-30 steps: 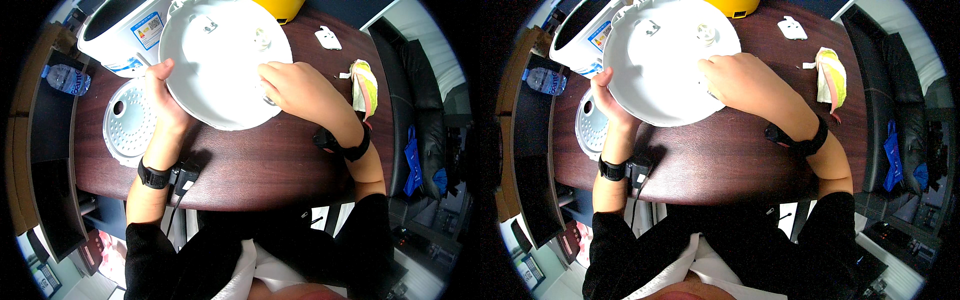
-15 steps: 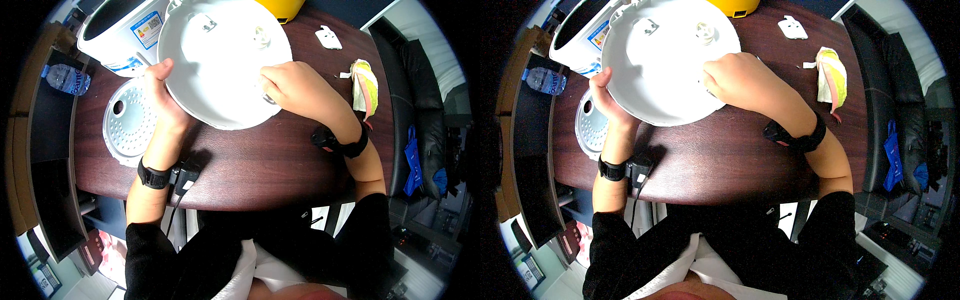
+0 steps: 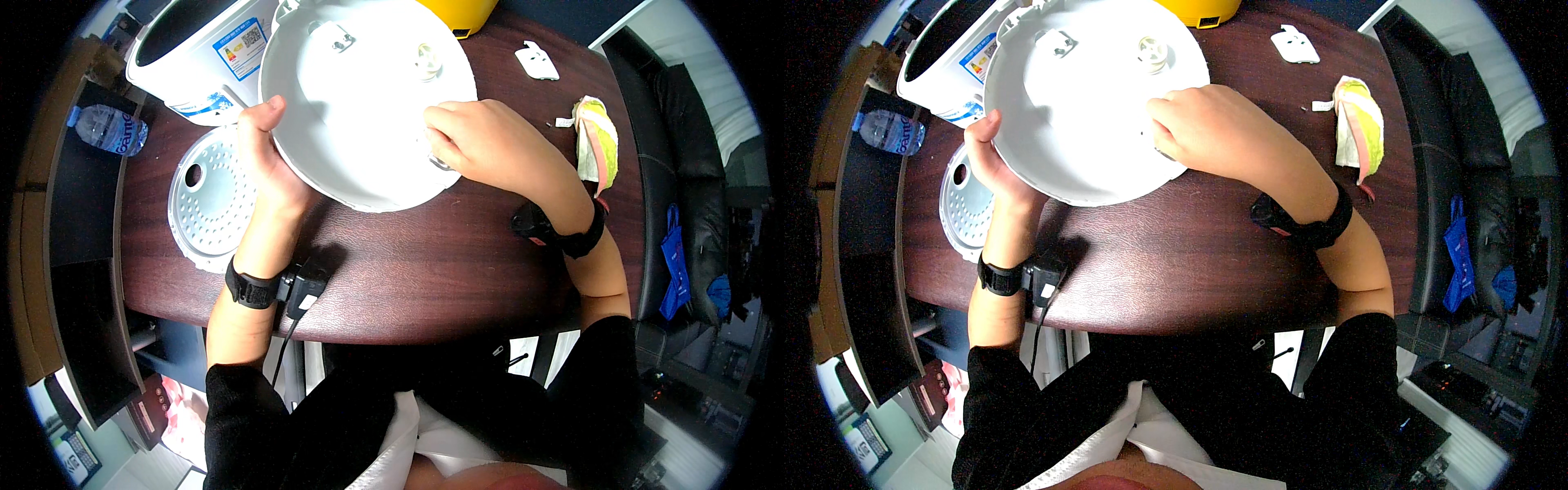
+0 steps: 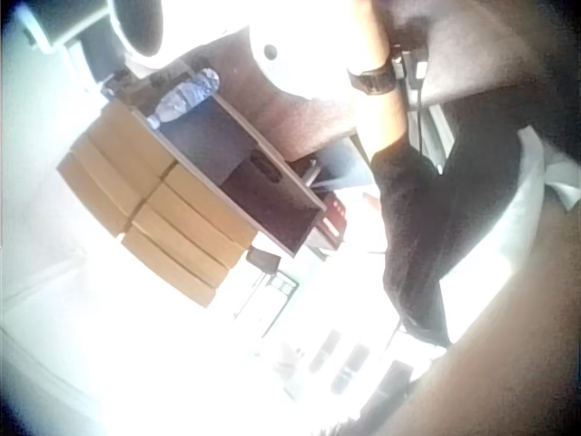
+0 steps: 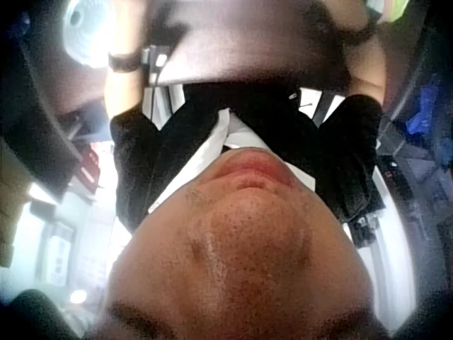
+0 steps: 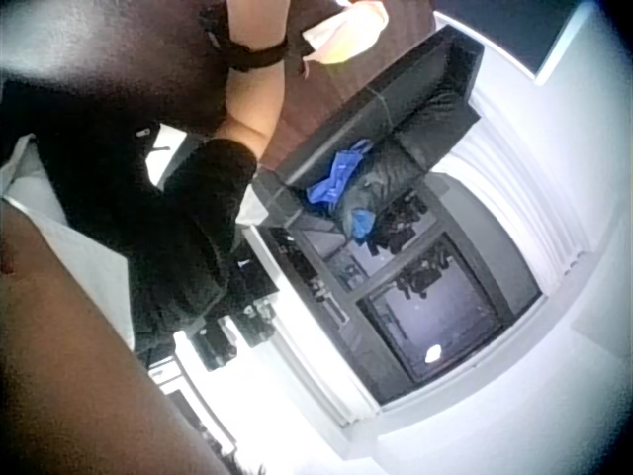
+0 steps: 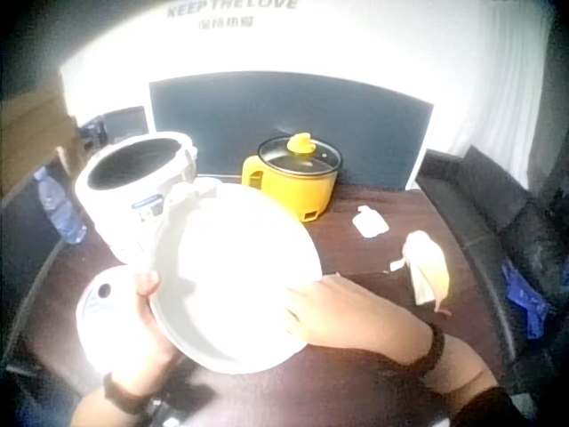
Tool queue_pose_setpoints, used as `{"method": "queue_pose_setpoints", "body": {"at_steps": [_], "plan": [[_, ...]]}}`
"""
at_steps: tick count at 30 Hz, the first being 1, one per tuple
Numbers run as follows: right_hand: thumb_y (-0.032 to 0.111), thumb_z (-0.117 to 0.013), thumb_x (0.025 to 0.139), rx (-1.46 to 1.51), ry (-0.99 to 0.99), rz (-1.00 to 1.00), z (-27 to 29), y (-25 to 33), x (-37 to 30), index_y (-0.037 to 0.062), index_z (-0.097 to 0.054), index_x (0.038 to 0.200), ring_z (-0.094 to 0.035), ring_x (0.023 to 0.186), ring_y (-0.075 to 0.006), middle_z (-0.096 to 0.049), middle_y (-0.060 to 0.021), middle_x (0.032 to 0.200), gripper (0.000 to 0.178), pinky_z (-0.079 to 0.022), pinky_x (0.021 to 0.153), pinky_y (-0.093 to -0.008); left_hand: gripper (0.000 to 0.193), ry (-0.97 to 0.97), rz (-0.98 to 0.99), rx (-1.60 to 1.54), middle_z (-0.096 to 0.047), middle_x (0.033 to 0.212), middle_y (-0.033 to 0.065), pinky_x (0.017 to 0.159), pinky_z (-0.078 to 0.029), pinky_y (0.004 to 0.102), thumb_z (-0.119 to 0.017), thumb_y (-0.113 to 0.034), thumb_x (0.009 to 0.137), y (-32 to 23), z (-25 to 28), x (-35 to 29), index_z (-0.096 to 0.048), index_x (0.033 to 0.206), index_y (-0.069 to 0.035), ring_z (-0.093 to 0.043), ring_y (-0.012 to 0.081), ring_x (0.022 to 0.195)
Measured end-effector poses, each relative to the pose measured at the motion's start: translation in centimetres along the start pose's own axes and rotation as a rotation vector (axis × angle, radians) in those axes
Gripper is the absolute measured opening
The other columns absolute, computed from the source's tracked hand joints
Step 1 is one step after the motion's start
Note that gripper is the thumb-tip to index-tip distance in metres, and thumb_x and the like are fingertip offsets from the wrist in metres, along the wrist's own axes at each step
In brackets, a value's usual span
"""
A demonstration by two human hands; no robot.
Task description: The person cleans the interior of a white plastic appliance lid with a cloth, then attaches a handle and secures it with screws using a screwdriver. The person then places the lid onto the main body of the appliance.
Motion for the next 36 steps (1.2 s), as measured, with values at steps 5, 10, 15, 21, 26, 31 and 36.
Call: {"method": "queue_pose_setpoints", "body": {"at_steps": [5, 10, 15, 21, 26, 31, 36], "plan": [[0.017, -0.053, 0.084, 0.063, -0.048, 0.035, 0.4, -0.2, 0.1, 0.0038, -0.053, 0.074, -0.059, 0.064, -0.032, -0.057, -0.0153, 0.068, 0.016, -0.047, 0.059, -0.0411, 0.065, -0.014, -0.187, 0.275, -0.049, 0.121, 0.0152, 0.093, -0.041, 0.0363, -0.047, -0.04, 0.077, 0.8, 1.3, 0.4, -0.04, 0.129, -0.001, -0.049, 0.0249, 0.109], [0.022, -0.061, 0.08, -0.053, -0.225, -0.095, 3.0, -1.1, 0.0, 0.0059, -0.052, 0.071, -0.056, 0.054, -0.0311, -0.055, -0.013, 0.058, 0.02, -0.044, 0.053, -0.0401, 0.043, -0.014, -0.106, -0.051, -0.057, 0.103, 0.0155, 0.076, -0.052, 0.0301, -0.045, -0.031, 0.087, 0.2, 1.1, 0.6, -0.046, 0.117, -0.001, -0.06, 0.0214, 0.089], [0.029, -0.067, 0.079, -0.044, -0.481, -0.245, 3.5, -3.4, -0.4, 0.0041, -0.05, 0.074, -0.055, 0.048, -0.0284, -0.052, -0.0124, 0.055, 0.031, -0.042, 0.047, -0.0377, 0.068, -0.111, -0.014, -0.127, -0.05, 0.119, 0.0152, 0.093, -0.042, 0.0378, -0.048, -0.043, 0.076, -0.6, -0.4, 0.2, -0.041, 0.129, -0.002, -0.05, 0.027, 0.109], [0.028, -0.045, 0.094, 0.782, -0.053, -0.578, 2.4, -4.7, -0.4, -0.0038, -0.054, 0.097, -0.051, 0.042, -0.0063, -0.058, -0.0042, 0.061, 0.033, -0.038, 0.035, -0.0175, 0.074, -0.169, -0.04, -0.045, -0.049, 0.122, 0.0163, 0.091, -0.044, 0.0404, -0.046, -0.054, 0.077, -1.5, -1.1, 0.1, -0.04, 0.132, -0.005, -0.05, 0.029, 0.111], [0.022, -0.04, 0.094, 1.099, -0.084, -0.559, 1.3, -4.9, -0.2, -0.0041, -0.053, 0.096, -0.051, 0.044, -0.0072, -0.057, -0.0052, 0.063, 0.029, -0.037, 0.035, -0.0191, 0.092, -0.116, -0.076, 0.022, -0.04, 0.13, 0.0194, 0.093, -0.042, 0.0454, -0.04, -0.073, 0.076, -1.9, -2.0, -0.5, -0.03, 0.138, -0.005, -0.042, 0.0322, 0.12], [0.022, -0.037, 0.094, 1.105, -0.205, -0.608, 0.0, -3.4, -0.1, -0.0037, -0.051, 0.097, -0.052, 0.045, -0.0077, -0.058, -0.0057, 0.065, 0.029, -0.038, 0.035, -0.0197, 0.098, -0.08, -0.093, -0.001, -0.036, 0.132, 0.0191, 0.094, -0.041, 0.048, -0.042, -0.075, 0.073, -1.3, -2.5, -1.1, -0.025, 0.139, -0.005, -0.04, 0.0345, 0.121], [0.022, -0.037, 0.095, 1.055, -0.184, -0.61, 0.4, -2.6, -0.2, -0.0038, -0.05, 0.098, -0.052, 0.045, -0.0076, -0.058, -0.0065, 0.066, 0.03, -0.039, 0.035, -0.0197, 0.093, -0.101, -0.071, -0.022, -0.042, 0.126, 0.0186, 0.09, -0.043, 0.0448, -0.05, -0.066, 0.07, -1.2, -2.2, -1.0, -0.03, 0.136, -0.003, -0.046, 0.0336, 0.114]]}}
Point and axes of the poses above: each hand's wrist, its own x-axis towards the middle knuckle, its own z-axis out of the back of the hand, y = z × x, the point moved 3 cm from there along x, towards the middle knuckle
